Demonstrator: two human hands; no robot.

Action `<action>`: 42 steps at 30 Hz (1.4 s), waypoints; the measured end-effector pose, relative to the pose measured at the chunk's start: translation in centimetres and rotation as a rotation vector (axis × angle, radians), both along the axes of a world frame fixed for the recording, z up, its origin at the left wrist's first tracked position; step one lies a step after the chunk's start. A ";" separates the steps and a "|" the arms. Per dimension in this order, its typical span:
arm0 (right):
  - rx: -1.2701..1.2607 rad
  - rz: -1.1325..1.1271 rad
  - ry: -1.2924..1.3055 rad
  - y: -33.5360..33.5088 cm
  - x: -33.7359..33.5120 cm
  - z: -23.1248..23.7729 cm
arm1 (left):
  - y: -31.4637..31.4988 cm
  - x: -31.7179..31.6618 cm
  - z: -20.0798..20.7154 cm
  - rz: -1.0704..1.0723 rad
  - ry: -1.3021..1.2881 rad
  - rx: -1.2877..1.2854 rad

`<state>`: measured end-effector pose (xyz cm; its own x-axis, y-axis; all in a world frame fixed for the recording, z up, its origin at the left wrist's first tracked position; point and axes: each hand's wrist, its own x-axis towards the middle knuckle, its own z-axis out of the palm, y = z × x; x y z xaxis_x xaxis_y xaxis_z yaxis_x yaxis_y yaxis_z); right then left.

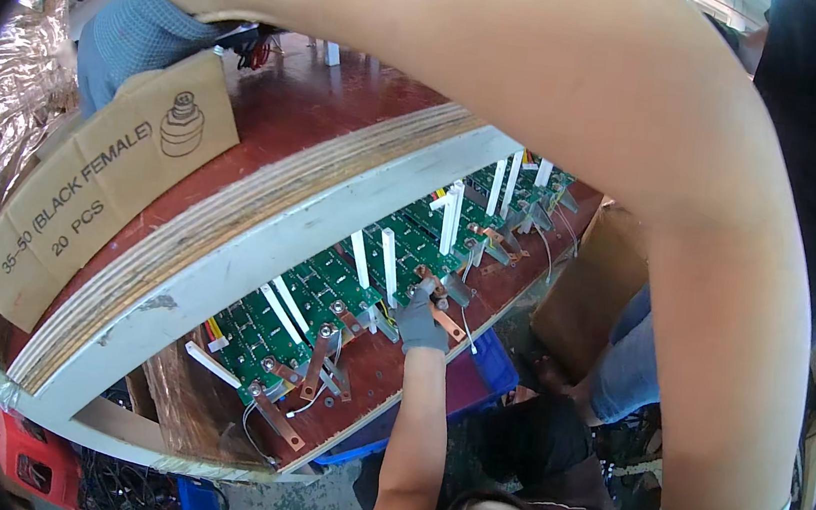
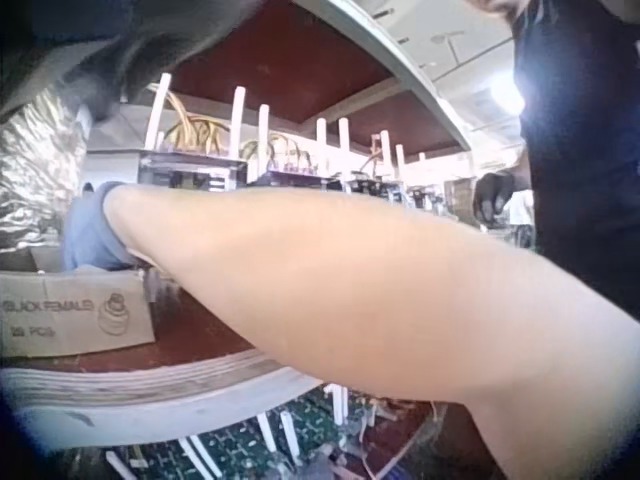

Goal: The person attaches wiring, connectors, and copper components to a circuit board on a shelf, using pliers and a screwdriver.

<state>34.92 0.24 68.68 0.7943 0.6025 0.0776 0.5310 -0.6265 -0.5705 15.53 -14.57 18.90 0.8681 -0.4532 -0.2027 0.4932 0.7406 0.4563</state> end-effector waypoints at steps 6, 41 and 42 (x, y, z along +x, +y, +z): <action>0.220 -0.029 -0.009 -0.8 -10.2 -4.0 | 3.2 0.8 0.6 0.088 -0.029 0.018; 0.545 -1.288 -0.101 -33.1 -25.7 -59.8 | 1.0 -0.5 0.5 0.003 -0.067 0.146; 0.696 -1.304 0.037 -32.9 -26.1 -59.6 | 1.1 -0.4 0.4 0.012 -0.058 0.183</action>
<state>8.87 -32.65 9.08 0.7408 -0.6716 0.0132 -0.2003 -0.2396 -0.9500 15.18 -13.50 19.29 0.8858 -0.4030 -0.2300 0.4536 0.6482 0.6116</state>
